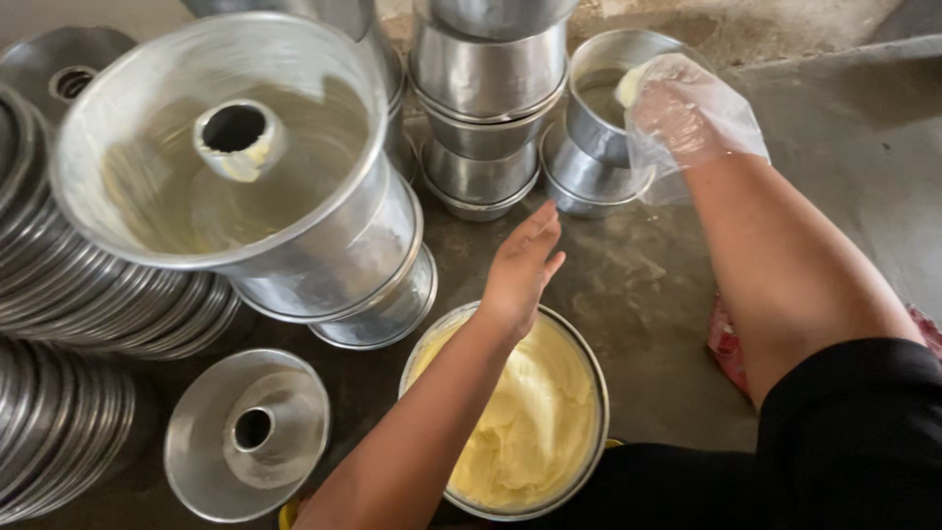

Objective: The person sits on the floor and repeatedly scoops a yellow paste from a bowl with a gloved right hand, then rubs the paste onto the interior surfaces of metal molds held in the left hand. After greasing each mold, the person stacks it with others nearby.

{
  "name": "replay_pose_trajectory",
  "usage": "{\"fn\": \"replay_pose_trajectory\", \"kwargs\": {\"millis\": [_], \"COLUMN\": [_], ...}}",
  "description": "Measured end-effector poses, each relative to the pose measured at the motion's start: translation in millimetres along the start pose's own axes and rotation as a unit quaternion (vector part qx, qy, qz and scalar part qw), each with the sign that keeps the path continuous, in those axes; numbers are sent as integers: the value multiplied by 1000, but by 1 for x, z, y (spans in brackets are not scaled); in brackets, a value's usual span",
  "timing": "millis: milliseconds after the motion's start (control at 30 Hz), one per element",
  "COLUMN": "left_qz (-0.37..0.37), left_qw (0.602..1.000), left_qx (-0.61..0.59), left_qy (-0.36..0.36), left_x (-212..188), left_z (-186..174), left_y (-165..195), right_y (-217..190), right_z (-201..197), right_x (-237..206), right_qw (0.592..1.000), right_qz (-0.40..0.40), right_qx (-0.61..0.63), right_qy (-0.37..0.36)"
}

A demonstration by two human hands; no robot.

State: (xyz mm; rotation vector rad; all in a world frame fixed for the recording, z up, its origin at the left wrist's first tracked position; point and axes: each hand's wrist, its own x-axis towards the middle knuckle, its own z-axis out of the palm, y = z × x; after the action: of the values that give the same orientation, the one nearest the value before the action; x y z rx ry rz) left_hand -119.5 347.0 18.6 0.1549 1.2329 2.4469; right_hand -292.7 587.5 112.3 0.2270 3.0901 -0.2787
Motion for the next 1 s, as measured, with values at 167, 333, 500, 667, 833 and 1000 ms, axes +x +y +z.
{"fn": "replay_pose_trajectory", "kwargs": {"millis": [167, 333, 500, 667, 833, 1000], "left_qz": [-2, -3, -22, -10, -148, -228], "left_qw": [1000, 1000, 994, 889, 582, 571], "left_qx": [4, -1, 111, 453, 764, 673], "left_qy": [12, 9, 2, -61, 234, 411], "left_x": [-8, -17, -79, -191, -256, -270], "left_z": [-15, -15, -21, -59, -144, -245], "left_y": [12, 23, 73, 165, 208, 186], "right_y": [-3, 6, -10, -75, -151, -204], "right_z": [-7, -27, -67, -71, -42, 5], "right_x": [2, -5, -58, -174, -263, -310], "right_qw": [997, 986, 947, 857, 797, 801], "right_qz": [15, -7, -158, -359, -479, -564], "right_qx": [-81, -142, -187, -304, -314, -145], "right_qy": [9, 92, 210, 211, 191, 140]}}
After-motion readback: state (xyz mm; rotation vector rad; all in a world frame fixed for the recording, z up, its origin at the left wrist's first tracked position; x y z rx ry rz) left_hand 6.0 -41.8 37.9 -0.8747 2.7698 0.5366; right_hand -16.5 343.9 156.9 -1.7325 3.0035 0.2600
